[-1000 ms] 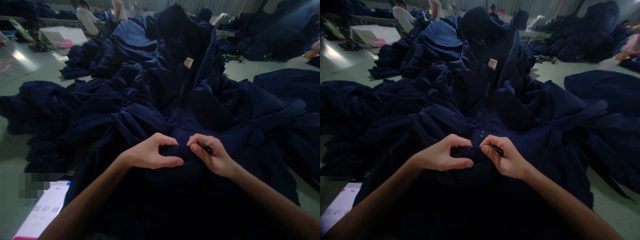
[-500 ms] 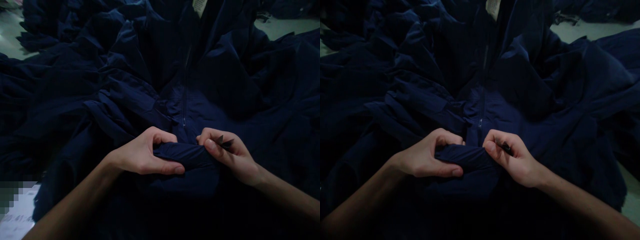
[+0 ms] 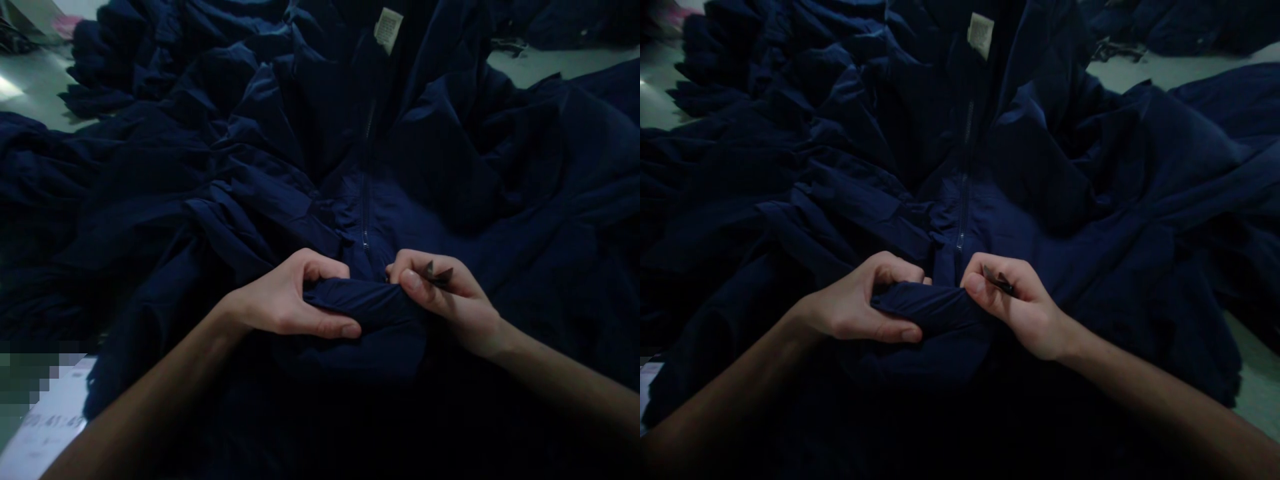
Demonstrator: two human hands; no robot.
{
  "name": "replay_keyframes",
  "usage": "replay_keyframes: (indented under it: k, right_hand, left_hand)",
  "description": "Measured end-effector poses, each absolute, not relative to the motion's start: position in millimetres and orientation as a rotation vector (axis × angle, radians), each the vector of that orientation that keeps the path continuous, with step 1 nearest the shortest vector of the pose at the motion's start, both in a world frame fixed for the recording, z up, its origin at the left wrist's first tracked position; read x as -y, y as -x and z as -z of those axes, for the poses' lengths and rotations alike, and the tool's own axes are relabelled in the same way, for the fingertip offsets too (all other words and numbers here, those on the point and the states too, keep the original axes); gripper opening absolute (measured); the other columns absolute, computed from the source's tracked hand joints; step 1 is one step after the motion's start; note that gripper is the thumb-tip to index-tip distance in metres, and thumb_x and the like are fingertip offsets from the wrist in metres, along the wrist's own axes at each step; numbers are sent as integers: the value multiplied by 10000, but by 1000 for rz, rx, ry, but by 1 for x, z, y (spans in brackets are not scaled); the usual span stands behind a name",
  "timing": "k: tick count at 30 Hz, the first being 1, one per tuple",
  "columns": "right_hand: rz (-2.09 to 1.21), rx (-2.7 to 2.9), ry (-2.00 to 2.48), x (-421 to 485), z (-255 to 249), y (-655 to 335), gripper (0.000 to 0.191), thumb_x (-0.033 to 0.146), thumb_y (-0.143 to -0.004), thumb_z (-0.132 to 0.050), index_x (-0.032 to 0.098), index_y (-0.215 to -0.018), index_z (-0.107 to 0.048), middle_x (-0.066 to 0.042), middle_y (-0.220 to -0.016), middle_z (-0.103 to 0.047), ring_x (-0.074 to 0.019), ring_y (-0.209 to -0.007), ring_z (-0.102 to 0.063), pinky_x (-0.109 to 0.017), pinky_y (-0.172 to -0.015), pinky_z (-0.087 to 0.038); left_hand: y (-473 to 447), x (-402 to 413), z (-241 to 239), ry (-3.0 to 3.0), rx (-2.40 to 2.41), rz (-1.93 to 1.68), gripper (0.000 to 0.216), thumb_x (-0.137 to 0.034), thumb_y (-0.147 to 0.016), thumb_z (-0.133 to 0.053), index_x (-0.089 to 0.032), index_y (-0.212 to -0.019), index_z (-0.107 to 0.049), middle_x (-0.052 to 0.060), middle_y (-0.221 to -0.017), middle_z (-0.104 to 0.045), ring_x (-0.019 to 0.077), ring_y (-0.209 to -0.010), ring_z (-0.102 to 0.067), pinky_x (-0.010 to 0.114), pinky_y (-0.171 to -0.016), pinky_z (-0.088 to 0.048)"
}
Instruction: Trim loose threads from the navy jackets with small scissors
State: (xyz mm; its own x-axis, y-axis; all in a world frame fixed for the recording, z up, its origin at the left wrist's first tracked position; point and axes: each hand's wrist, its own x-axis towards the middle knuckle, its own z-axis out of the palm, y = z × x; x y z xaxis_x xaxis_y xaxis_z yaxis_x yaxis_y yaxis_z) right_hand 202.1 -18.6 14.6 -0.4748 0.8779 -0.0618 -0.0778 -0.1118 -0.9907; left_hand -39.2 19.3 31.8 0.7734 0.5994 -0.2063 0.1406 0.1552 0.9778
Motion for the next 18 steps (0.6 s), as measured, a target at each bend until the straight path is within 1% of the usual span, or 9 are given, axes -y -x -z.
replay_keyframes:
  k: [7, 10, 12, 15, 16, 18]
  right_hand:
    - [-1711, 1384, 795, 18, -16, -202, 339, 448, -996, -660, 161, -819, -634, 12, -726, -536, -80, -636, -438, -214, -564, -300]
    - [-1737, 1367, 740, 18, -15, -202, 313, 414, -1003, -653, 156, -827, -638, 6, -734, -552, -79, -633, -453, -216, -557, -299]
    - [-1695, 1405, 710, 18, -13, -201, 321, 402, -1019, -633, 159, -810, -612, 14, -725, -521, -77, -624, -429, -223, -553, -296]
    - [-1457, 1491, 671, 19, -9, -200, 320, 398, -1051, -585, 177, -820, -589, 30, -706, -459, -84, -624, -392, -244, -561, -294]
    - [-1369, 1517, 670, 20, -8, -200, 321, 403, -1057, -572, 182, -824, -589, 32, -701, -449, -89, -626, -390, -251, -562, -295]
    - [-1268, 1564, 687, 21, -8, -199, 324, 404, -1057, -570, 188, -817, -596, 35, -676, -435, -94, -612, -385, -259, -551, -288]
  left_hand:
    - [39, -19, -26, -1397, -652, -370, 393, -209, -729, -859, -161, -607, -488, -45, -568, -501, 67, -503, -440, 165, -455, -323]
    - [40, -18, -25, -1397, -655, -382, 397, -197, -714, -873, -167, -600, -493, -39, -565, -505, 83, -510, -458, 184, -463, -336]
    - [40, -16, -24, -1376, -636, -400, 395, -259, -711, -896, -164, -602, -528, -16, -596, -546, 108, -541, -506, 206, -493, -383]
    - [42, -12, -20, -1226, -568, -536, 417, -487, -731, -883, -166, -652, -628, 36, -679, -642, 178, -658, -618, 273, -618, -513]
    - [43, -11, -18, -1176, -561, -585, 431, -538, -731, -870, -169, -674, -653, 44, -695, -661, 192, -690, -636, 290, -656, -537]
    - [43, -12, -14, -1131, -586, -641, 451, -569, -717, -869, -173, -681, -657, 39, -682, -660, 182, -677, -624, 290, -660, -546]
